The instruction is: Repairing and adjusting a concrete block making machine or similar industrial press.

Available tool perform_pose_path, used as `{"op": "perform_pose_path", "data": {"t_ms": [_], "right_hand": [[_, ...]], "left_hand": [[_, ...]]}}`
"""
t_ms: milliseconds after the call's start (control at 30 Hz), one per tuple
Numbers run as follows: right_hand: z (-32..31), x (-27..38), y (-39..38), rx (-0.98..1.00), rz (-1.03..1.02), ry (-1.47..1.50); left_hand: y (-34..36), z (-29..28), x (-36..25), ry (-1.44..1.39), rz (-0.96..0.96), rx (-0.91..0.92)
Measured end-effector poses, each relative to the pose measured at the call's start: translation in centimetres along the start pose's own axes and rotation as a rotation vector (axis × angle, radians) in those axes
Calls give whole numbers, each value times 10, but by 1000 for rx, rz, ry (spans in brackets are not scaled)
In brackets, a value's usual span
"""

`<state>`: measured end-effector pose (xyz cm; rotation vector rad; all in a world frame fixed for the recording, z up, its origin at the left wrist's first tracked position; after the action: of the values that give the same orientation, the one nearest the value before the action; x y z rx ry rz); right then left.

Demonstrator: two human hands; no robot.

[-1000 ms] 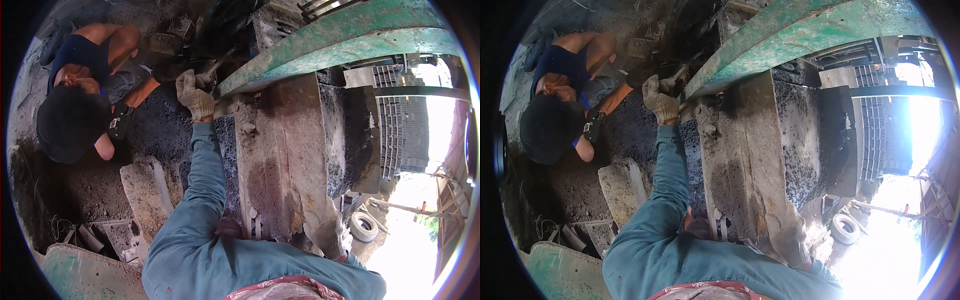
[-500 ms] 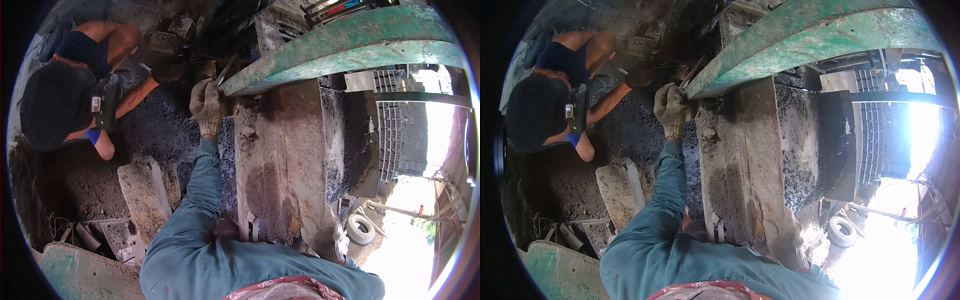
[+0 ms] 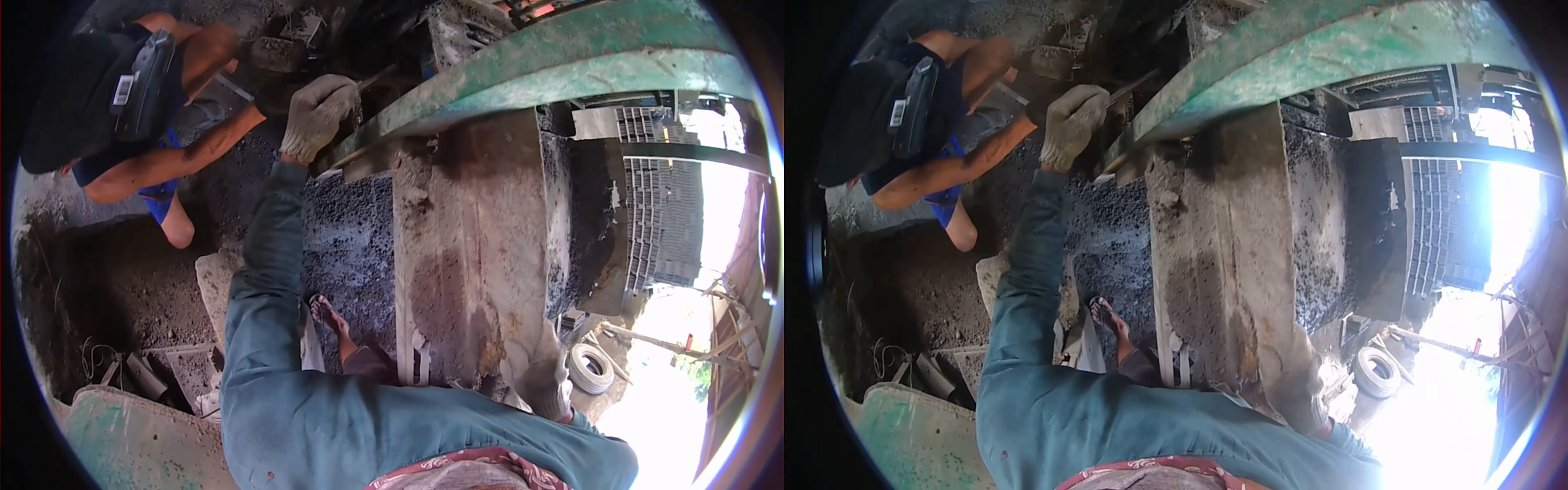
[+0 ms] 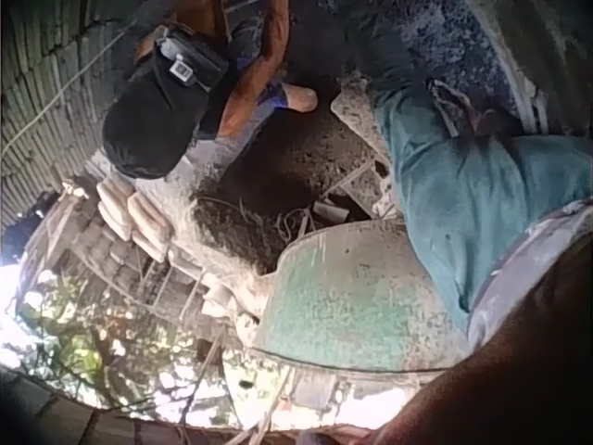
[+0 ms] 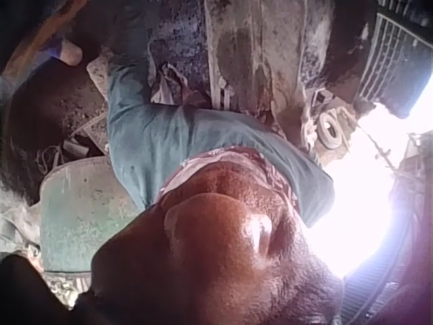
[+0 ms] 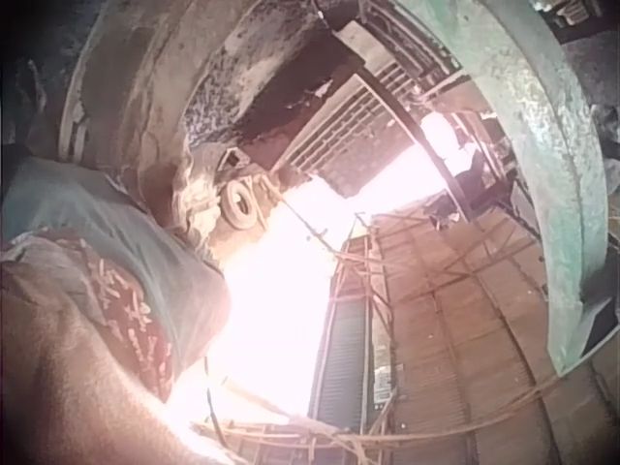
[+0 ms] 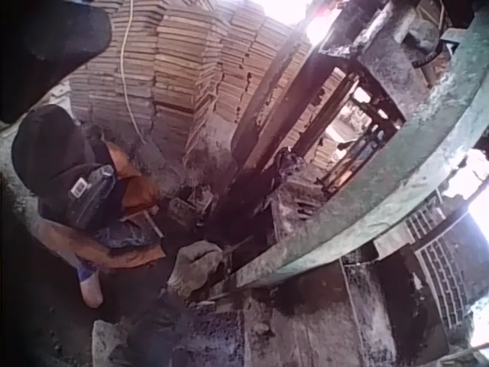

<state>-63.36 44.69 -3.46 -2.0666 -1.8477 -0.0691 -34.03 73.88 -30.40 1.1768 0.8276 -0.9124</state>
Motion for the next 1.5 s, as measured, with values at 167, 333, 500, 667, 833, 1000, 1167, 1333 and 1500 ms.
{"op": "perform_pose_path", "data": {"t_ms": [167, 333, 500, 667, 833, 1000, 1167, 1333, 1500], "right_hand": [[4, -19, -2, -2, -42, -58], [5, -16, -4, 27, -408, -406], [9, -24, -8, 37, -339, -294], [4, -23, -8, 75, -247, -217], [3, -20, -9, 38, -126, -125], [2, -9, -5, 4, 24, 124], [1, -6, -6, 32, -87, 13], [2, -15, -9, 14, -53, 57], [2, -13, -11, -4, 62, 130]], "left_hand": [[-34, 24, 37, -375, -200, -327], [-34, 30, 12, -137, -298, -305], [-19, 8, 15, -80, -125, -174], [-15, 8, 19, -94, -97, -174], [-14, 11, 27, -131, -139, -293], [-10, 43, 26, -811, -225, -1041], [-6, 37, 43, -941, -263, -1201], [0, 34, 53, -945, -228, -1168], [-2, 36, 49, -897, -231, -1148]]}}
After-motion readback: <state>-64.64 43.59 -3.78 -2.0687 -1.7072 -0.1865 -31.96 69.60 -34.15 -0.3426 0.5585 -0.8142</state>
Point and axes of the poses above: each hand's wrist, its own y-axis towards the middle knuckle, its own z-axis out of the palm, x = y × z, the point moved 3 cm from there along y, towards the middle knuckle
